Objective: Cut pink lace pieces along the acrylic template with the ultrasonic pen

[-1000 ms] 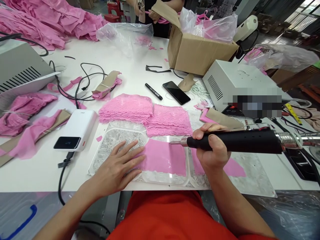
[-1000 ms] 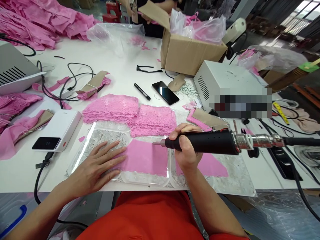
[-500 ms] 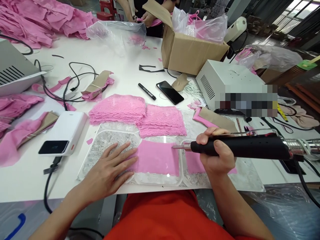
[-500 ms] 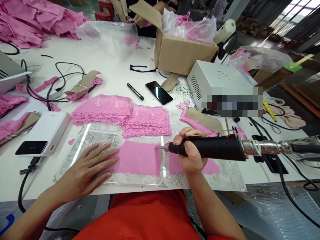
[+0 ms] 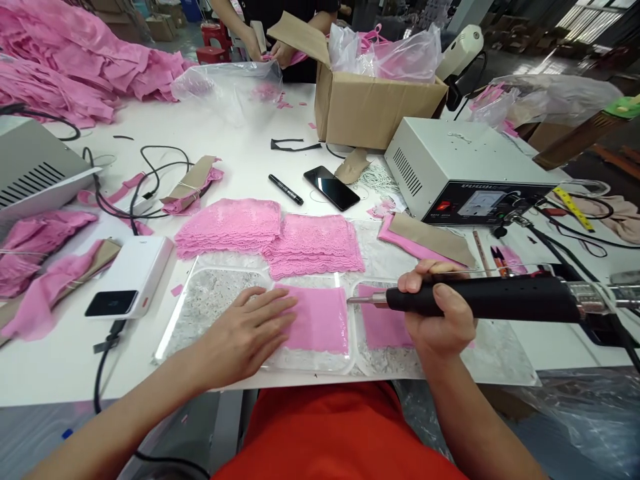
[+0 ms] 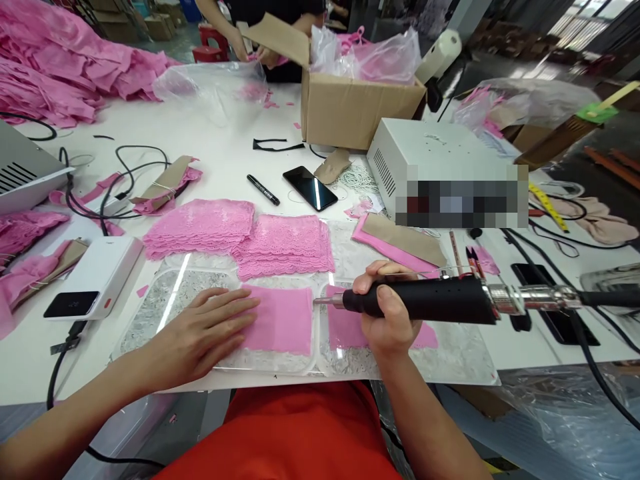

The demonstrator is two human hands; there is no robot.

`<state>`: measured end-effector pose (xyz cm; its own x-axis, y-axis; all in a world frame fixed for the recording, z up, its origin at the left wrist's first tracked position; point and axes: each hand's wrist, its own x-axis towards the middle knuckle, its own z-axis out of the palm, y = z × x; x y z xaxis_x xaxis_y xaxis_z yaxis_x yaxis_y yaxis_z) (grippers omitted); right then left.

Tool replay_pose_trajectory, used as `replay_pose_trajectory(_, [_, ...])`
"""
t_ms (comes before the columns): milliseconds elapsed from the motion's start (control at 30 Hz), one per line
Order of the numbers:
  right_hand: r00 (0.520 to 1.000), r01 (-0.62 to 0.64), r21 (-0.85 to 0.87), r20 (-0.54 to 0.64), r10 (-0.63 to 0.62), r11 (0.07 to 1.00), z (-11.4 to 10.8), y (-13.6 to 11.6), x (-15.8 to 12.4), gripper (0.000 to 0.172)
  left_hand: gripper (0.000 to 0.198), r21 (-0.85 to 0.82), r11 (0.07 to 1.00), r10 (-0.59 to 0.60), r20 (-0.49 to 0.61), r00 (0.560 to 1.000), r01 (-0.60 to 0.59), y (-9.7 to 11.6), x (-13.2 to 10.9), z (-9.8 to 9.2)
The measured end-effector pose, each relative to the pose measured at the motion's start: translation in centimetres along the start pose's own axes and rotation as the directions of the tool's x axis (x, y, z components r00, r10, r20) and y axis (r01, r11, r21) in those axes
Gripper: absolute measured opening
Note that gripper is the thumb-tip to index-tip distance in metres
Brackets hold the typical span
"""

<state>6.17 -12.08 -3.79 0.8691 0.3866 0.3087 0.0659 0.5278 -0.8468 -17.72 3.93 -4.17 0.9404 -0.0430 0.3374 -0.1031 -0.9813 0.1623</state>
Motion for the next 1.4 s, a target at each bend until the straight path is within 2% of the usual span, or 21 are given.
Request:
replay_pose_trajectory(133, [0.999, -0.034, 0.076, -0.018, 0.036, 0.996, 0.4, 0.2, -0.2, 0.013, 0.031, -0.034, 0.995, 0.097, 0.053, 0.994, -0.095, 0.4, 3.4, 1.0])
replay_pose_trajectory(300, [0.997, -0.054, 0.11, -0.057, 0.061, 0.992, 0.3, 0.1, -0.1, 0.014, 0.032, -0.052, 0.99, 0.137, 0.08, 0.987, -0.134, 0.4, 5.0, 2.3])
replay_pose_trajectory(433, [0.992, -0.059, 0.081, -0.11, 0.068, 0.995, 0.1, 0.1, -0.1, 0.014, 0.032, -0.041, 0.987, 0.158, 0.083, 0.984, -0.155, 0.4, 5.3, 2.8])
replay_pose_trajectory(533, [0.992, 0.003, 0.054, -0.129, 0.004, 0.999, 0.1, 0.1, 0.1, 0.013, 0.034, -0.019, 0.984, 0.177, 0.082, 0.981, -0.176, 0.5, 5.6, 3.1])
replay_pose_trajectory(633, [0.995, 0.062, 0.032, -0.086, -0.059, 0.998, 0.1, 0.1, 0.1, 0.012, 0.035, 0.002, 0.986, 0.166, 0.074, 0.983, -0.166, 0.7, 5.8, 3.3])
replay_pose_trajectory(833, [0.994, 0.105, 0.0, 0.003, -0.105, 0.994, 0.4, 0.5, -0.1, 0.013, 0.032, 0.04, 0.992, 0.115, 0.044, 0.992, -0.117, 1.1, 5.6, 4.2])
replay_pose_trajectory(1000, [0.991, 0.129, -0.031, 0.044, -0.127, 0.991, 0.5, 0.8, -0.2, 0.013, 0.032, 0.059, 0.995, 0.081, 0.067, 0.994, -0.085, 1.2, 5.2, 4.8])
replay_pose_trajectory(1400, [0.98, 0.167, -0.036, 0.118, -0.162, 0.985, 0.4, 0.9, -0.1, 0.008, 0.032, 0.06, 0.994, 0.083, 0.059, 0.995, -0.086, 1.3, 5.1, 5.0])
